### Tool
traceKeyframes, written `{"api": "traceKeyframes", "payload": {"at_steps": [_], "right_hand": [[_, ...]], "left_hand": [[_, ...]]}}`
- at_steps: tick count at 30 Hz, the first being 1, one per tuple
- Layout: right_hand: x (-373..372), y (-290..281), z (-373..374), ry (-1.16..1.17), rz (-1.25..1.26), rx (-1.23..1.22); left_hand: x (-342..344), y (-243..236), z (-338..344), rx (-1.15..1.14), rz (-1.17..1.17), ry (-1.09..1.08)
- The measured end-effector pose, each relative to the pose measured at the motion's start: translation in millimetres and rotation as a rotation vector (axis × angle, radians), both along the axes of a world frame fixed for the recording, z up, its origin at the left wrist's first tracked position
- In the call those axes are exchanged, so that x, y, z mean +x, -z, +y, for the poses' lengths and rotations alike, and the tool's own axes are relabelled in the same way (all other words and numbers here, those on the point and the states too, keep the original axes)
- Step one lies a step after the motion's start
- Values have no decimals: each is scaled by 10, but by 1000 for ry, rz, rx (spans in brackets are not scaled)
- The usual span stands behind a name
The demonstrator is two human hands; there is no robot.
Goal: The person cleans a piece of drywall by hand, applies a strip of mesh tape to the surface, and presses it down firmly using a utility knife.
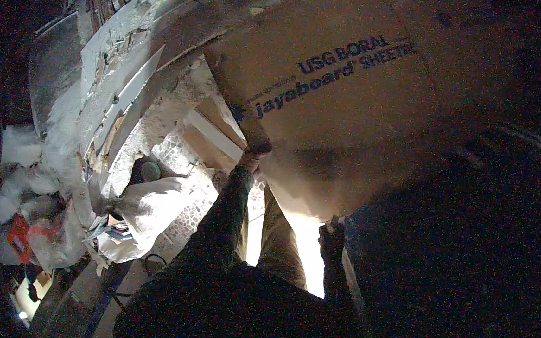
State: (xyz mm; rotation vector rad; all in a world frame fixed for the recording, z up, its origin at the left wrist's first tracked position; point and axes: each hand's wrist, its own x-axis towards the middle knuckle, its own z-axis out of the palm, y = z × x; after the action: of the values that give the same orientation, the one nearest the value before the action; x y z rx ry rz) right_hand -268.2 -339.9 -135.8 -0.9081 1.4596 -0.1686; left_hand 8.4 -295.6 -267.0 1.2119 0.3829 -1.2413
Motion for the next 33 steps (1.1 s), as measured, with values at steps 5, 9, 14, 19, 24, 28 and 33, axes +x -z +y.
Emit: {"api": "traceKeyframes", "payload": {"at_steps": [5,9,14,19,24,28,33], "right_hand": [[502,81,-206,-58,-252,-148],[659,283,-276,-7,-237,-129],[485,324,-450,104,-352,100],[357,457,-403,-25,-140,-102],[778,482,-652,-266,-129,-185],[1356,556,-1079,-164,-347,-157],[2310,43,-1196,-94,-614,-77]], "left_hand": [[32,261,135,-194,325,-275],[-104,222,-96,181,-130,-42],[-40,-446,-350,-81,127,-175],[-174,236,-111,-158,287,-323],[-334,525,25,-287,82,-263],[-374,195,-459,35,76,-331],[-442,484,4,-23,-720,-56]]}}
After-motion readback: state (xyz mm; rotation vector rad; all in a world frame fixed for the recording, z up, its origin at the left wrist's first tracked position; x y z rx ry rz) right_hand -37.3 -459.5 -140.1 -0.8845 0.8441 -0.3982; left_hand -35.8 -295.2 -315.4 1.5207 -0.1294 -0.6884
